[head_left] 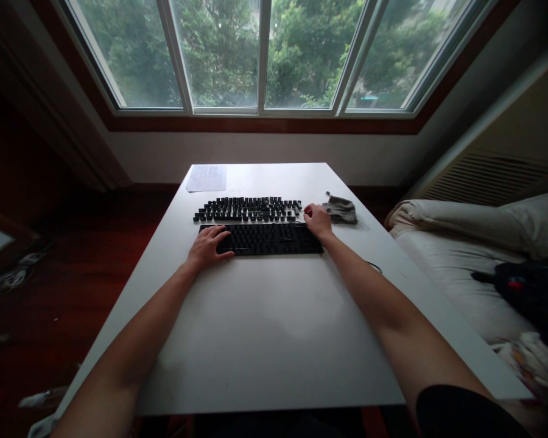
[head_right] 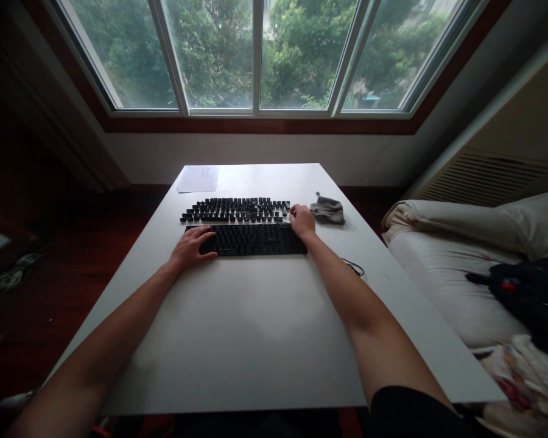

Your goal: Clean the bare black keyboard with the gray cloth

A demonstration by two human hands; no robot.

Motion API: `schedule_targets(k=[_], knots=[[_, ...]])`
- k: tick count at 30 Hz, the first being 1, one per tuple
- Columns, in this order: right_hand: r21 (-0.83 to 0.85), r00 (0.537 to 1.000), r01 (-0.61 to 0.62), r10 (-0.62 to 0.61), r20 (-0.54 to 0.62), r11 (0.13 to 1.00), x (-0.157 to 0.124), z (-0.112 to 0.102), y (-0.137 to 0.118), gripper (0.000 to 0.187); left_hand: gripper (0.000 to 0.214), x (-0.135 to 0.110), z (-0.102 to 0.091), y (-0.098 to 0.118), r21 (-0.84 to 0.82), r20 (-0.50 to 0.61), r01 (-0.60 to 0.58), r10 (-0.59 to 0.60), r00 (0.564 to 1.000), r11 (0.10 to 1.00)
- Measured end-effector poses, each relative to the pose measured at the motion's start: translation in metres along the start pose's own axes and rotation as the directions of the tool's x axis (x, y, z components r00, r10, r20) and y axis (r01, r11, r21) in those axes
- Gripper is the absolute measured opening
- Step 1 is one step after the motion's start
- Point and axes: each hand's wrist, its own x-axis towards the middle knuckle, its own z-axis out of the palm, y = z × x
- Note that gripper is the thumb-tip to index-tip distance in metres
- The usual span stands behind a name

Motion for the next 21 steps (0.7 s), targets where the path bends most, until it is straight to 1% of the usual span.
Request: schedule_targets(k=[3,6,8,10,13,18,21], knots=[[0.113,0.997,0.054,-0.046,-0.068,0.992,-0.018,-0.016,0.008,0.018,0.067,0.0,0.0,0.001,-0.005,0.005,0.0,0.0,1.0,1.0],[0.215,0.982,0.118,-0.082,-0.171,0.969,-0.033,-0.037,0.014,0.02,0.067,0.0,0.0,0.002,-0.015,0.018,0.012,-0.011,1.0,1.0],[0.256,0.976,0.137,-0.086,-0.199,0.957,-0.042,-0.049,0.017,0.021,0.067,0.001,0.0,0.004,-0.016,0.018,0.02,-0.019,1.0,1.0],[0.294,0.98,0.139,-0.089,-0.178,0.946,-0.052,-0.057,0.021,0.021,0.067,0.0,0.001,0.005,-0.013,0.014,0.022,-0.022,1.0,1.0],[0.337,0.989,0.133,-0.101,-0.112,0.932,-0.07,-0.061,0.032,0.022,0.068,0.0,0.001,0.005,-0.004,0.018,0.019,-0.019,1.0,1.0],[0.332,0.991,0.134,-0.119,-0.063,0.934,-0.1,-0.064,0.053,0.027,0.068,0.001,0.001,0.006,0.007,0.028,0.024,-0.024,0.999,1.0],[0.334,0.989,0.146,-0.139,-0.047,0.931,-0.111,-0.067,0.058,0.026,0.067,0.003,0.002,0.007,0.011,0.022,0.028,-0.028,0.999,1.0]])
